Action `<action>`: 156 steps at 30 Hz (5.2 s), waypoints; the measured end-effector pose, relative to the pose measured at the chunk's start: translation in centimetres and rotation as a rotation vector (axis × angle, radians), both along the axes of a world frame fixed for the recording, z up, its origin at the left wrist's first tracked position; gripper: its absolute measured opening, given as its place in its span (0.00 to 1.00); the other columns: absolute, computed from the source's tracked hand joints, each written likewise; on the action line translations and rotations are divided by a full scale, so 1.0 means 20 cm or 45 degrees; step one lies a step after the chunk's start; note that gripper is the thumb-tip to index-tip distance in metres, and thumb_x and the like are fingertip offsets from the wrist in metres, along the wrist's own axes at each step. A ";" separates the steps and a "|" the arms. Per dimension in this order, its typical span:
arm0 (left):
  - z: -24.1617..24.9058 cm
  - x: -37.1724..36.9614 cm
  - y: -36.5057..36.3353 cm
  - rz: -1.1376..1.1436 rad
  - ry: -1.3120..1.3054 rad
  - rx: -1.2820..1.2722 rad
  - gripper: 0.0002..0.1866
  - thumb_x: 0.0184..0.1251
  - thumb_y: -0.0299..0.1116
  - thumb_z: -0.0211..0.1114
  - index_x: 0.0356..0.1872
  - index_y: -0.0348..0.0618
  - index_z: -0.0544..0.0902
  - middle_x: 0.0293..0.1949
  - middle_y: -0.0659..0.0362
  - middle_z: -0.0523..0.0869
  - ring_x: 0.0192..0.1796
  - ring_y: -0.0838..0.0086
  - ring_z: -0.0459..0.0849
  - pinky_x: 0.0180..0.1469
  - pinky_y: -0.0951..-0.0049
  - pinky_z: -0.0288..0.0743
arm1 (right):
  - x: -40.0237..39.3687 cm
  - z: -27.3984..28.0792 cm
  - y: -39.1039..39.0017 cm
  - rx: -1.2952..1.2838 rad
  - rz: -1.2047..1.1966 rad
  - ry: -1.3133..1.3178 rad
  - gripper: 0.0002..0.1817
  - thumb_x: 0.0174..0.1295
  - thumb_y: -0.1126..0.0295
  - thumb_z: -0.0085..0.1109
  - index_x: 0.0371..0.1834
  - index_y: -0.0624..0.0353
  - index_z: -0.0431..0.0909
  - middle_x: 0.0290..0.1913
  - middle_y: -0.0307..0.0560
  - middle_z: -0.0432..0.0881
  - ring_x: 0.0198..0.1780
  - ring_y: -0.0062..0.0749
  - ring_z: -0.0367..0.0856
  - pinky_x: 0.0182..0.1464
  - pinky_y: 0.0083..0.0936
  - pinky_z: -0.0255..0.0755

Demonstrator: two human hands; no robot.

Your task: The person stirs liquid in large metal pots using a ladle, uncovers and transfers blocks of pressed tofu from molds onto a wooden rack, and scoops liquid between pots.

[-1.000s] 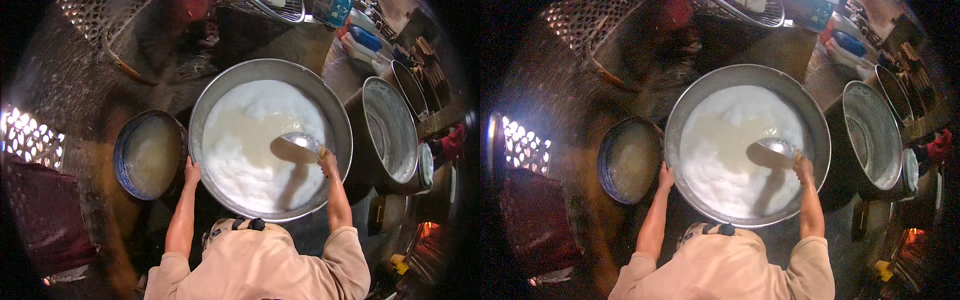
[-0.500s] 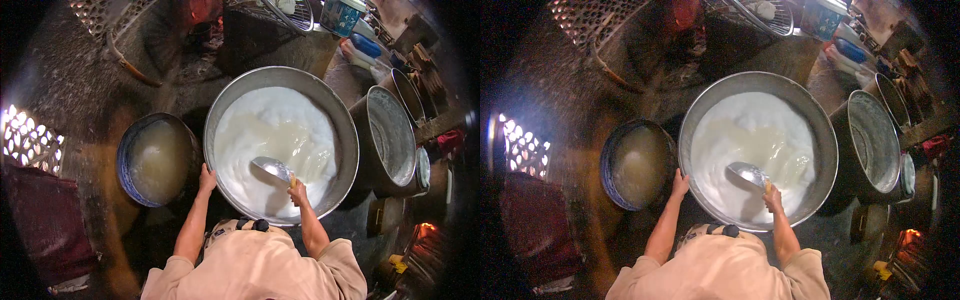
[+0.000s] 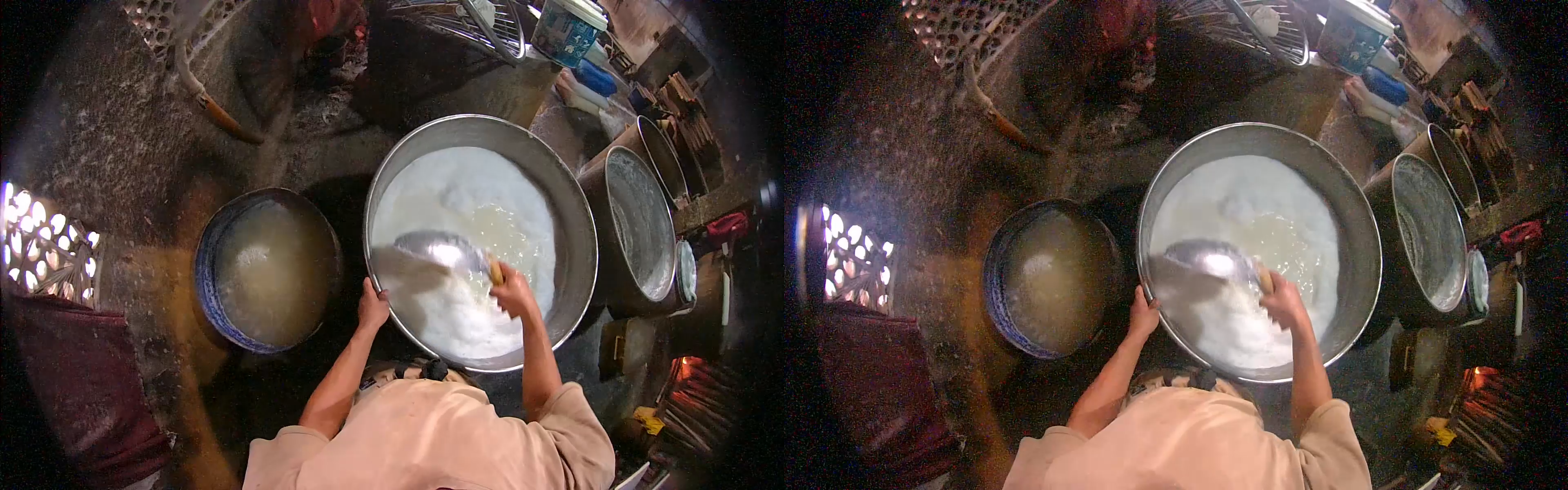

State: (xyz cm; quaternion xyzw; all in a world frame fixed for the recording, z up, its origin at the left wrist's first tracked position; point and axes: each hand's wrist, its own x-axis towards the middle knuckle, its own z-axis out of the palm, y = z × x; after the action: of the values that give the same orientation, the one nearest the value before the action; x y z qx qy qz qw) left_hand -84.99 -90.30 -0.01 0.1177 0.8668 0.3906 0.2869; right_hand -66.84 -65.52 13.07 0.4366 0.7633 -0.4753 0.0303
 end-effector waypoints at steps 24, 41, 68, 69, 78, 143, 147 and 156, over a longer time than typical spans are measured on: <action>-0.02 0.01 0.01 0.085 0.003 -0.101 0.35 0.63 0.39 0.57 0.68 0.44 0.53 0.58 0.41 0.72 0.59 0.49 0.71 0.60 0.59 0.65 | 0.46 -0.83 0.25 0.573 0.225 -0.441 0.11 0.44 0.77 0.52 0.33 0.68 0.75 0.25 0.61 0.80 0.23 0.46 0.82 0.24 0.39 0.77; 0.03 0.06 0.08 0.295 0.086 -0.055 0.31 0.65 0.31 0.54 0.68 0.38 0.54 0.63 0.44 0.67 0.63 0.54 0.68 0.63 0.64 0.62 | 1.07 0.04 0.89 0.672 -0.089 -0.230 0.30 0.45 0.74 0.55 0.57 0.50 0.70 0.38 0.64 0.80 0.41 0.57 0.80 0.44 0.45 0.73; -0.01 0.00 0.01 0.114 0.000 0.067 0.31 0.60 0.31 0.58 0.63 0.38 0.56 0.56 0.39 0.73 0.58 0.50 0.73 0.58 0.59 0.66 | 0.40 -0.73 -0.19 -0.146 -0.242 -0.083 0.29 0.41 0.76 0.57 0.54 0.59 0.70 0.21 0.46 0.77 0.15 0.30 0.75 0.15 0.28 0.73; 0.02 0.00 0.02 0.130 -0.002 0.101 0.30 0.60 0.31 0.59 0.62 0.38 0.57 0.53 0.39 0.75 0.55 0.49 0.75 0.55 0.58 0.68 | 0.38 -0.68 -0.23 -0.153 -0.235 -0.085 0.30 0.41 0.76 0.57 0.55 0.58 0.69 0.21 0.46 0.77 0.15 0.29 0.75 0.15 0.28 0.73; -0.08 -0.03 0.00 -0.021 0.050 0.166 0.24 0.59 0.30 0.60 0.54 0.38 0.61 0.48 0.41 0.75 0.53 0.46 0.75 0.52 0.55 0.67 | 0.06 0.02 -0.05 -0.094 0.013 -0.088 0.30 0.41 0.80 0.57 0.54 0.59 0.71 0.22 0.46 0.77 0.17 0.27 0.75 0.15 0.27 0.71; 0.27 0.00 0.06 0.085 -0.233 -0.089 0.36 0.63 0.34 0.58 0.68 0.35 0.52 0.67 0.43 0.60 0.69 0.58 0.60 0.68 0.67 0.53 | 0.53 -0.78 -0.12 -0.088 -0.183 -0.057 0.30 0.40 0.75 0.57 0.54 0.59 0.71 0.20 0.48 0.77 0.15 0.31 0.76 0.17 0.29 0.74; 0.02 0.01 0.03 0.159 0.095 0.034 0.30 0.60 0.33 0.59 0.62 0.39 0.59 0.53 0.40 0.75 0.56 0.49 0.75 0.56 0.58 0.68 | 0.42 -0.56 -0.28 -0.204 -0.226 -0.009 0.31 0.41 0.77 0.57 0.55 0.59 0.70 0.21 0.47 0.77 0.16 0.31 0.76 0.17 0.29 0.74; -0.04 -0.05 0.01 0.030 -0.096 0.099 0.27 0.60 0.33 0.61 0.58 0.40 0.60 0.50 0.41 0.77 0.54 0.47 0.76 0.54 0.55 0.68 | -0.11 0.02 0.08 0.040 0.044 0.066 0.29 0.43 0.79 0.57 0.55 0.59 0.69 0.23 0.48 0.77 0.14 0.29 0.75 0.14 0.27 0.70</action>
State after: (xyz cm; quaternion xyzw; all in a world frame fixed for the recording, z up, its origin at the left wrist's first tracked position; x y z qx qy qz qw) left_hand -85.94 -90.19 -0.89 0.1038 0.8407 0.4316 0.3100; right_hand -69.05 -63.96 13.44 0.4114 0.7785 -0.4738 0.0117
